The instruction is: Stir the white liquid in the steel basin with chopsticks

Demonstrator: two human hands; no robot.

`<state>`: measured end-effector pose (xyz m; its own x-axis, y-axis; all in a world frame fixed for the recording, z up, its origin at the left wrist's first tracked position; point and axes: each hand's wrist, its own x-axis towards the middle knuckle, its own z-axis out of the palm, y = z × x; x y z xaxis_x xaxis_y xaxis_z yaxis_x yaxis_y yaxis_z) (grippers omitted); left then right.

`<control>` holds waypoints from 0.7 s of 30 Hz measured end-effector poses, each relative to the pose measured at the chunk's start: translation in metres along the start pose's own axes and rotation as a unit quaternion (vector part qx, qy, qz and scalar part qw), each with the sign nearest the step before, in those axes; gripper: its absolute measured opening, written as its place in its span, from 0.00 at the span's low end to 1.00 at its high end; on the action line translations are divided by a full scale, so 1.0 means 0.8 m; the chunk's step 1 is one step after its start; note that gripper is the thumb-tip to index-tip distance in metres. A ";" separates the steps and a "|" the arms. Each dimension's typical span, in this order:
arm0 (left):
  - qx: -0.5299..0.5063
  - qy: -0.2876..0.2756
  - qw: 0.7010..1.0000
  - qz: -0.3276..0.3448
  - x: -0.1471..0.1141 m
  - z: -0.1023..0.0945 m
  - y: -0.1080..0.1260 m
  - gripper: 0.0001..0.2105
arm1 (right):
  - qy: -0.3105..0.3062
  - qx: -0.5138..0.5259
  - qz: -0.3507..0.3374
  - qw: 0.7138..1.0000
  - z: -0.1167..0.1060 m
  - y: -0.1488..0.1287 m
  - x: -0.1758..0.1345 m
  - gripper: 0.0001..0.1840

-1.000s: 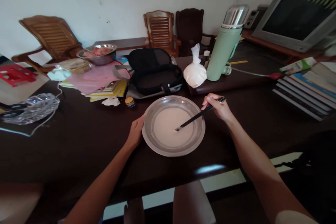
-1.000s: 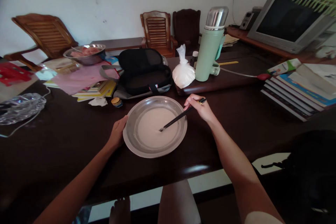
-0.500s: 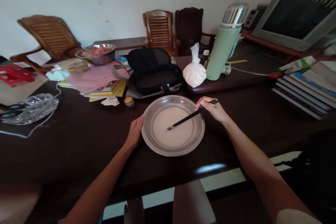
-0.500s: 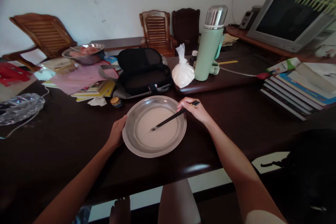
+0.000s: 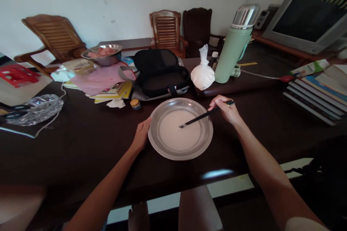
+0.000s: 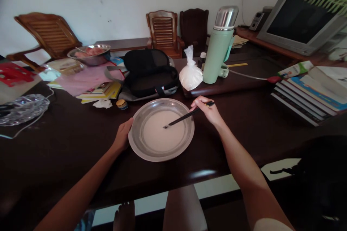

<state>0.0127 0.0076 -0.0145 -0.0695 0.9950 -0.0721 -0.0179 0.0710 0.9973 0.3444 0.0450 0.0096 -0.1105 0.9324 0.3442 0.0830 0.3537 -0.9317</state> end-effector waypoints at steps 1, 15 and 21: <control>-0.001 -0.002 1.000 -0.001 0.000 0.000 0.001 0.22 | 0.000 0.015 0.010 1.000 0.000 0.000 0.000 0.19; 0.002 0.000 1.000 0.003 0.003 -0.002 -0.006 0.22 | -0.065 -0.010 0.006 0.998 0.001 0.000 0.000 0.20; -0.003 -0.001 1.000 -0.002 0.001 -0.001 -0.004 0.22 | -0.025 0.009 0.004 1.000 -0.001 0.002 -0.001 0.17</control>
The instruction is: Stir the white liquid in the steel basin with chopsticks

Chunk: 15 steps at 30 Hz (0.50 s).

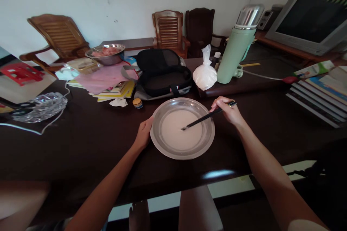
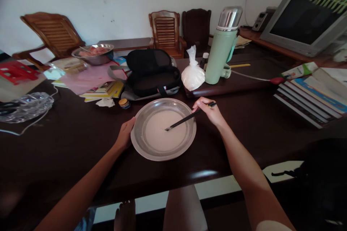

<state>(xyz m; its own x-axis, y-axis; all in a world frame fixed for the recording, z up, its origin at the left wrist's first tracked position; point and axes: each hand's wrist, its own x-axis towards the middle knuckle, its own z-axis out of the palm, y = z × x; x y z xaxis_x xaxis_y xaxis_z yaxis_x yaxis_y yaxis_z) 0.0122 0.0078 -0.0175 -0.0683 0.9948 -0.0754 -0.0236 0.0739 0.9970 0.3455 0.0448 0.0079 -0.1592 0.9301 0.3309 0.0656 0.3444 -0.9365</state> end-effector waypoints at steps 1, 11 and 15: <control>-0.002 0.000 1.000 -0.002 0.000 0.000 0.000 0.21 | -0.007 0.011 0.009 1.000 0.000 0.000 0.000 0.18; -0.005 -0.005 1.000 0.000 0.000 0.000 0.002 0.22 | 0.012 0.016 0.009 1.000 0.000 0.001 0.000 0.18; 0.000 -0.001 1.000 -0.003 0.000 0.000 0.000 0.22 | -0.032 -0.036 -0.006 0.999 0.003 -0.003 0.000 0.19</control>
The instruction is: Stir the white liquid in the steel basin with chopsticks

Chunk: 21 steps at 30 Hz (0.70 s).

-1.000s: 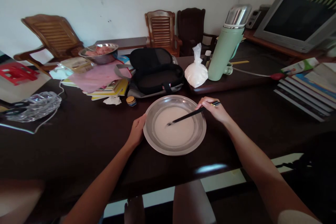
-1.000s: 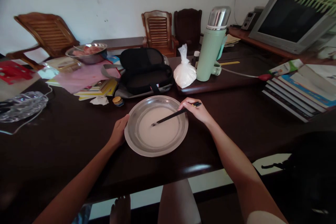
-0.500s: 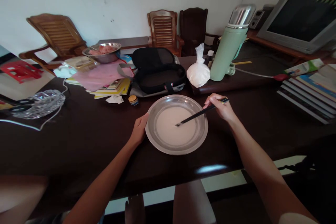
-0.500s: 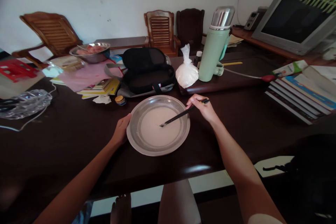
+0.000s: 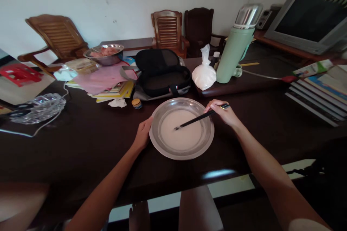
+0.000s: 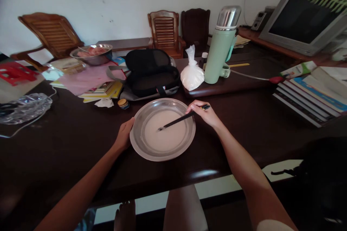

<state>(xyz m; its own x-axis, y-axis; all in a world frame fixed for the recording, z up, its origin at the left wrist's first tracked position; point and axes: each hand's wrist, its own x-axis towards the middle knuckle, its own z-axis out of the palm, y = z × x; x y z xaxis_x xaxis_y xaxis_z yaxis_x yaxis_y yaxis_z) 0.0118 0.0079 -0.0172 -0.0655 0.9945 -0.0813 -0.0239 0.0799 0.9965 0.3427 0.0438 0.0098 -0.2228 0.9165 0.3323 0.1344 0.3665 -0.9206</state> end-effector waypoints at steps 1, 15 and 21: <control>0.002 0.001 1.000 0.001 0.000 0.000 0.000 0.22 | 0.008 -0.015 -0.009 1.000 -0.001 -0.001 0.000 0.19; 0.000 0.000 1.000 0.008 -0.001 0.001 0.002 0.21 | 0.044 0.037 -0.005 0.998 -0.002 -0.001 0.000 0.17; -0.005 -0.004 1.000 0.007 0.000 -0.001 0.000 0.22 | 0.001 0.025 -0.004 1.000 0.000 0.000 -0.001 0.18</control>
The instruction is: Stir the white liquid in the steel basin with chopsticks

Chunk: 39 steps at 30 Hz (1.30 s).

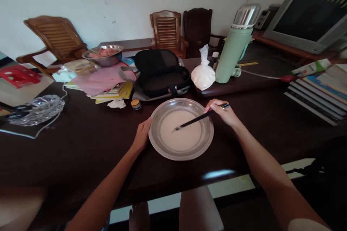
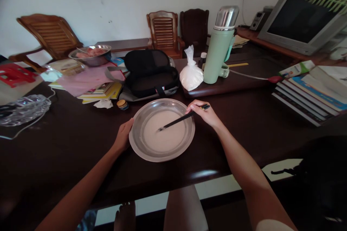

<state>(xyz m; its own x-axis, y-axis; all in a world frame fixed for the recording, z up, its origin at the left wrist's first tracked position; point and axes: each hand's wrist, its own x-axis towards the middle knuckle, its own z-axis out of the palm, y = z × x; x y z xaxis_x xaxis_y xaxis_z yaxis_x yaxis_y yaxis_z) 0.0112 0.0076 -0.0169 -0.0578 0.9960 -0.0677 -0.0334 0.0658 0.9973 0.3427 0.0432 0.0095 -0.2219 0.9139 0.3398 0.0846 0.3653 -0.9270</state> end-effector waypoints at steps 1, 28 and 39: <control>-0.002 0.000 1.000 -0.001 0.000 0.000 0.000 0.22 | 0.013 -0.003 -0.007 1.000 0.000 0.000 0.000 0.18; -0.001 0.000 1.000 -0.002 0.000 0.003 0.002 0.23 | -0.003 0.035 0.019 0.999 0.000 0.003 0.000 0.16; 0.002 0.004 1.000 -0.006 0.000 0.002 0.002 0.22 | 0.010 0.024 0.018 0.999 0.001 0.001 0.001 0.17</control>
<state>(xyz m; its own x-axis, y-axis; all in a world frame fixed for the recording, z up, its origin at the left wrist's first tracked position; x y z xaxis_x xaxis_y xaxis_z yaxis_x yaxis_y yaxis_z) 0.0124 0.0076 -0.0155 -0.0660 0.9946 -0.0799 -0.0310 0.0780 0.9965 0.3420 0.0439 0.0085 -0.1993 0.9302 0.3084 0.0462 0.3233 -0.9452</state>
